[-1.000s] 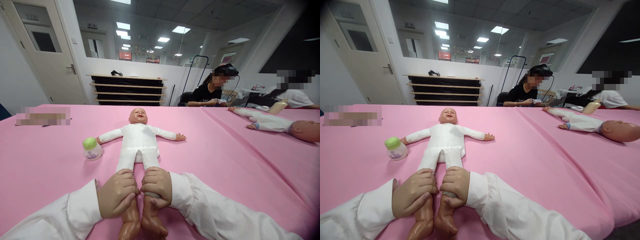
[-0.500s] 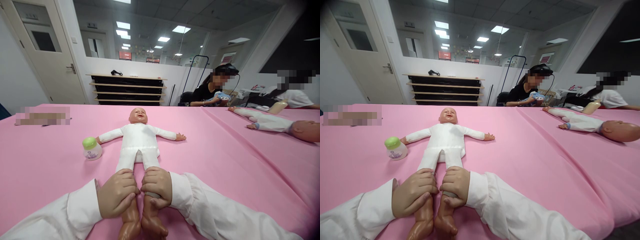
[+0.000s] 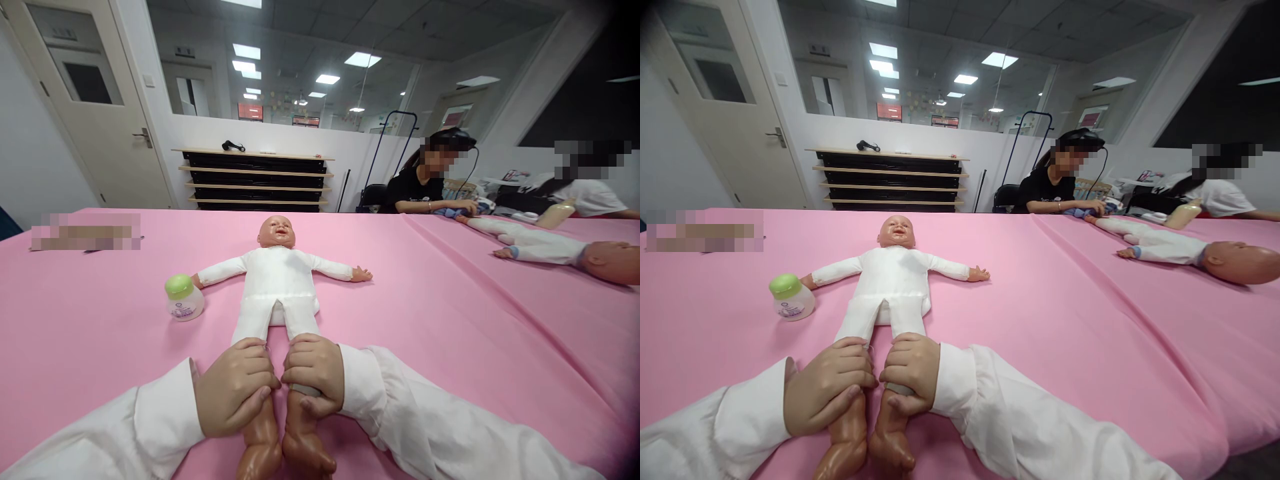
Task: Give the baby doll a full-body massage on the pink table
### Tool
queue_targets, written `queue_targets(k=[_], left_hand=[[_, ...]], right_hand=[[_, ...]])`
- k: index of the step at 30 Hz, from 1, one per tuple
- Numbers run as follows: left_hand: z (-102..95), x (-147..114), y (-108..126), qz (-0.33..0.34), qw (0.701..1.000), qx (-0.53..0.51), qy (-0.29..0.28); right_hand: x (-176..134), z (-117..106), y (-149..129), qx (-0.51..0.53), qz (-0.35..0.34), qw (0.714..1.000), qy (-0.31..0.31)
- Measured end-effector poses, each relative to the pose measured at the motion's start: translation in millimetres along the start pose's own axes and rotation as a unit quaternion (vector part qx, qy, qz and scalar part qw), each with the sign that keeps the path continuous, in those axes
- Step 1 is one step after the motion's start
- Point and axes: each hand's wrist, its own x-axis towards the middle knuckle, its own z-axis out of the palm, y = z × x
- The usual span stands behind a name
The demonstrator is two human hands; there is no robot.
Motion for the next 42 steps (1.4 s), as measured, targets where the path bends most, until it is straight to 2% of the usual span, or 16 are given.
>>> queue_targets(k=[5, 11, 16, 20, 30, 35, 42], left_hand=[[0.7, -1.0, -0.9, 0.000, 1.000, -0.003, -0.003], [1.1, -1.3, -0.9, -0.005, 1.000, -0.003, -0.005], [0.5, -0.7, 0.0, -0.002, 1.000, -0.002, -0.002], [0.1, 0.3, -0.3, -0.001, 1.000, -0.001, -0.001], [0.2, 0.5, -0.2, 0.000, 1.000, -0.003, -0.001], [0.1, 1.0, 0.6, 0.002, 1.000, -0.001, 0.002], [1.0, -1.2, -0.7, 0.000, 1.000, -0.002, 0.003]], right_hand=[[-1.0, 1.1, 0.2, -0.006, 0.010, 0.999, -0.033], [0.9, 0.2, -0.4, -0.001, -0.002, 1.000, 0.018], [-0.4, 0.7, 0.1, 0.000, 0.007, 1.000, -0.018], [-1.7, 1.6, 0.8, -0.003, 0.003, 1.000, -0.001], [0.3, 1.3, -0.1, -0.004, 0.003, 1.000, -0.004], [1.0, 1.2, 0.0, -0.002, -0.006, 1.000, 0.029], [-0.2, 1.3, 0.1, -0.001, 0.001, 1.000, 0.013]])
